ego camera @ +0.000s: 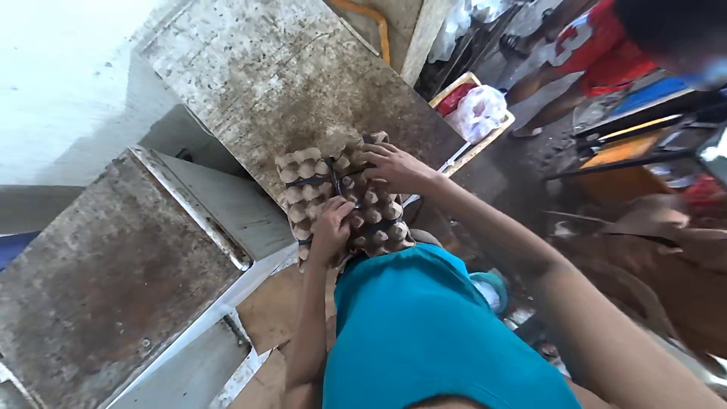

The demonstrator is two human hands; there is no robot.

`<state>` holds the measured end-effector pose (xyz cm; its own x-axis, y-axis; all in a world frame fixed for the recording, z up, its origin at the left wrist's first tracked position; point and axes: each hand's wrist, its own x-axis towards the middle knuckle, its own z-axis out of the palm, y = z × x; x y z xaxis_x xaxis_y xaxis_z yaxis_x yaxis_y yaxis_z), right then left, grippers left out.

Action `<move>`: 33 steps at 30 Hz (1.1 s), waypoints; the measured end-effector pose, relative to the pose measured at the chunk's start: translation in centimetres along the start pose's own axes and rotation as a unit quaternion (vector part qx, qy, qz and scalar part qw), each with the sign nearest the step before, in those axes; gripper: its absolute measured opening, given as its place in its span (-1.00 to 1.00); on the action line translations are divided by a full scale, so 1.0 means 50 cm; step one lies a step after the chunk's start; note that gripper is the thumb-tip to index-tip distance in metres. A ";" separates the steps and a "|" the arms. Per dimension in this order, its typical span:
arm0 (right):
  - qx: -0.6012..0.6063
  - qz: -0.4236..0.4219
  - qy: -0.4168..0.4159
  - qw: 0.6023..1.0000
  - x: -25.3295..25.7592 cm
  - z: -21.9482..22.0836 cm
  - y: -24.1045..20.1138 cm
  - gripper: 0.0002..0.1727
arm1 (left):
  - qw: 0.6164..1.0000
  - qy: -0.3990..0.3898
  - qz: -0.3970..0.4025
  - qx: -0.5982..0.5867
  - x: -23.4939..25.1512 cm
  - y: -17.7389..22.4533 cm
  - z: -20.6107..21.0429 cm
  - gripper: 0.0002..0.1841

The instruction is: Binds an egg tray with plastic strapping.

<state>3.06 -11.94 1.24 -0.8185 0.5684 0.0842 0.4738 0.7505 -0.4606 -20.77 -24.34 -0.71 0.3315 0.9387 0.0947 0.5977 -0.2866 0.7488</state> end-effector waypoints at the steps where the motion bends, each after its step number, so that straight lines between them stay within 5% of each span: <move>1: -0.007 -0.019 0.002 1.000 0.001 -0.010 0.011 -0.85 | 1.000 0.011 0.002 0.009 -0.011 -0.016 0.000 -0.80; 3: -0.026 0.017 0.002 1.000 -0.030 -0.066 0.020 -0.79 | 0.999 0.032 -0.014 0.009 -0.033 -0.041 0.005 -0.81; 8: 0.060 0.298 -0.072 0.950 -0.264 -0.247 -0.074 -0.33 | 0.993 0.101 -0.045 -0.034 -0.063 -0.068 0.030 -0.80; 11: 0.187 0.532 -0.187 0.805 -0.469 -0.211 -0.139 -0.34 | 0.981 0.143 -0.131 0.011 -0.040 -0.014 0.050 -0.77; 13: 0.160 0.579 -0.330 0.728 -0.586 -0.126 -0.169 -0.62 | 0.967 0.132 -0.219 0.007 -0.012 0.026 0.052 -0.66; 15: 0.088 0.624 -0.400 0.666 -0.617 -0.060 -0.208 -0.63 | 0.957 0.122 -0.262 -0.037 0.016 0.043 0.058 -0.44; 18: 0.066 0.603 -0.226 0.762 -0.528 -0.054 -0.229 -0.51 | 0.937 0.135 -0.314 -0.069 0.034 0.066 0.056 -0.33; 22: 0.119 0.435 0.030 0.892 -0.296 -0.052 -0.201 -0.65 | 0.932 0.131 -0.337 -0.017 0.025 0.087 0.058 -0.19; 25: 0.150 0.293 0.163 0.930 -0.141 0.014 -0.146 -0.75 | 0.921 0.139 -0.365 -0.003 0.019 0.104 0.069 -0.19; 30: 0.201 0.275 0.057 0.939 0.024 0.065 -0.062 -0.69 | 0.896 0.235 -0.372 0.065 0.040 0.101 0.097 -0.60; 33: 0.242 0.281 -0.022 0.928 0.029 0.072 -0.073 -0.69 | 0.894 0.205 -0.380 0.117 0.066 0.118 0.112 -0.58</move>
<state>-1.01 -15.07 -0.13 -0.5030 0.8023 -0.3213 0.6381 0.0940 -0.7642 -12.04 -24.01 0.33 -0.5019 0.8573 -0.1149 0.6895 0.4767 0.5453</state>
